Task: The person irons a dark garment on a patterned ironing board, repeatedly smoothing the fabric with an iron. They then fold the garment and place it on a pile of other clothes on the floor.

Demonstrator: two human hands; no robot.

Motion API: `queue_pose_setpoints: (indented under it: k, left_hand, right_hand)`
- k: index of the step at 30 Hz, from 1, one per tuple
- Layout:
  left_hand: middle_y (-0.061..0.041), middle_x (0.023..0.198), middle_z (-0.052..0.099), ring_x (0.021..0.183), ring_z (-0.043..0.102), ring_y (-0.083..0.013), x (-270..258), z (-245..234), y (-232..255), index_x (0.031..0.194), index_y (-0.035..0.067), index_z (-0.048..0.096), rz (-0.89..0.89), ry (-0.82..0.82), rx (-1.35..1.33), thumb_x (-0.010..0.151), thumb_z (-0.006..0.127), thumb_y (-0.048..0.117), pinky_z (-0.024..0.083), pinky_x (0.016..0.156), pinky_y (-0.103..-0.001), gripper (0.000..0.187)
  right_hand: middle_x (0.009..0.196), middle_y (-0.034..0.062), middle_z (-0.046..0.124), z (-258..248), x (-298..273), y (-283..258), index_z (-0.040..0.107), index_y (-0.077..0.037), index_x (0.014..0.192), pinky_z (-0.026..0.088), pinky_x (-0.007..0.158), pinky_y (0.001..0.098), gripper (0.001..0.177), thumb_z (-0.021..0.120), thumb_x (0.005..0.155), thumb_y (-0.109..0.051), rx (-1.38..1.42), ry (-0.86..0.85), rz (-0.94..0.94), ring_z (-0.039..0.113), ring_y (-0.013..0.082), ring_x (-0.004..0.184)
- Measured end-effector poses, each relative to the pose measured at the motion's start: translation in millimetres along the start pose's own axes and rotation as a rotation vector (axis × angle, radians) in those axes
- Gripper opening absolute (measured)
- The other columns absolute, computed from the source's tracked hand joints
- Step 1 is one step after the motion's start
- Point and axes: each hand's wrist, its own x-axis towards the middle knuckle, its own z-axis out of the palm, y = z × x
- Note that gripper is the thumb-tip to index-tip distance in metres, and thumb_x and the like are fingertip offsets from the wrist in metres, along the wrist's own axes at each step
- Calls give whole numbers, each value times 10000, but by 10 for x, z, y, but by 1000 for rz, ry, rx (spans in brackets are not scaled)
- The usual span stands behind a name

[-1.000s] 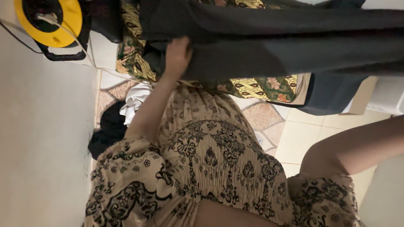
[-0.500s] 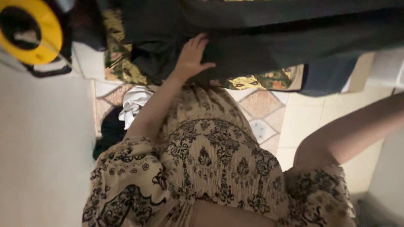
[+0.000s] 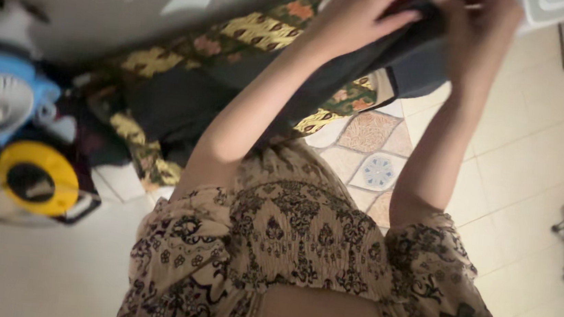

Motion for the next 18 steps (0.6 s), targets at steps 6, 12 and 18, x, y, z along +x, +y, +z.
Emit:
queue_pose_setpoints:
  k: [6,12,18]
  left_hand:
    - [-154,1091,746,998,755,-294,20,73,-93,1199,18,630,-32,11,-216,1055,743,214,580,848,-378,269]
    - [-48,955,596,886,542,-91,20,-248,-168,1145,11,587,-233,15,-354,1058,734,164,481,777,-253,230]
    - [36,1009,541,999,524,-47,43,-542,-214,1109,36,538,-264,13,-682,1111,657,126,450,923,-223,149]
  right_hand:
    - [1032,75,717,66,12,46,655,6,1175,551,823,306,289,878,995,-30,78,0,-58,705,197,938]
    - [1126,25,626,-68,149,36,544,-14,1149,521,953,268,425,898,918,-62,378,-154,-95,629,137,1060]
    - [1142,26,636,-27,98,300,626,1,1117,527,957,263,238,818,985,46,377,-281,-53,642,123,1063]
